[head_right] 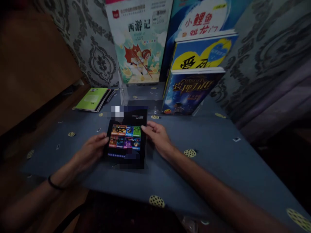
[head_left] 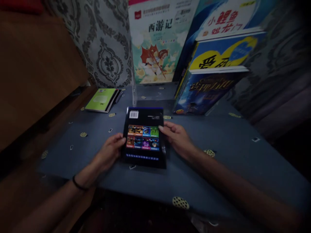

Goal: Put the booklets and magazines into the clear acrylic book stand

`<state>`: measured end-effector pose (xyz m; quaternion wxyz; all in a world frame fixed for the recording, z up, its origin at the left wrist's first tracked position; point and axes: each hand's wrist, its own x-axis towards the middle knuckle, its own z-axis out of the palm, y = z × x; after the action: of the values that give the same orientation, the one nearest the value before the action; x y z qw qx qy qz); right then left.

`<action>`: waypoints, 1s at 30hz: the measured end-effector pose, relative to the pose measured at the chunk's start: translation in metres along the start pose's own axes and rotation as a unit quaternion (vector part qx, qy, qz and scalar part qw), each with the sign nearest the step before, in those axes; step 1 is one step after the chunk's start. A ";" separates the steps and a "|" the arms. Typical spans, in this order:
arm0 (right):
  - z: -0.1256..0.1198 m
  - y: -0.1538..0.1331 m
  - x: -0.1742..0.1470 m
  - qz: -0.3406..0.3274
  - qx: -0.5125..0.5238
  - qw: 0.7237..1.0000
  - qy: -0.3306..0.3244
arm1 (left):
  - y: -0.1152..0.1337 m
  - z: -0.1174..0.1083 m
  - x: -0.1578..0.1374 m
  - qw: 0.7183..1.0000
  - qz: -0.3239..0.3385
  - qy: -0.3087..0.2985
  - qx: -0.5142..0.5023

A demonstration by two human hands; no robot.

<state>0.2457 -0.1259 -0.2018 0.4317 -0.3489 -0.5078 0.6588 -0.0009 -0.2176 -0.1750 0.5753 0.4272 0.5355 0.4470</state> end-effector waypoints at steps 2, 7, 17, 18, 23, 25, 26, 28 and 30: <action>0.000 0.002 0.018 0.006 -0.031 0.999 0.014 | -0.011 0.002 -0.015 0.993 -0.062 -0.085 0.061; 0.000 0.015 0.051 -0.032 -0.295 0.955 -0.023 | 0.003 -0.014 -0.020 0.951 0.004 -0.116 0.286; 0.026 0.010 0.021 -0.235 -0.525 0.808 -0.131 | -0.027 -0.034 0.009 0.747 0.260 0.097 0.604; 0.038 0.012 0.019 -0.245 -0.514 0.804 -0.171 | -0.030 -0.034 0.008 0.739 0.270 0.101 0.609; 0.087 0.024 0.021 -0.225 -0.537 0.753 -0.307 | -0.039 -0.035 0.006 0.723 0.301 0.103 0.613; 0.093 0.027 0.024 -0.221 -0.553 0.738 -0.318 | -0.042 -0.036 0.006 0.717 0.312 0.102 0.615; 0.093 0.029 0.026 -0.223 -0.557 0.733 -0.321 | -0.044 -0.036 0.006 0.715 0.319 0.103 0.613; 0.092 0.030 0.029 -0.229 -0.560 0.729 -0.321 | -0.047 -0.036 0.007 0.715 0.331 0.108 0.607; 0.090 0.032 0.029 -0.233 -0.562 0.729 -0.315 | -0.048 -0.037 0.008 0.719 0.339 0.110 0.598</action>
<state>0.1470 -0.1353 -0.2118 0.1119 -0.1713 -0.9573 0.2042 -0.0344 -0.2205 -0.2260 -0.0519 0.7830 0.5704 0.2428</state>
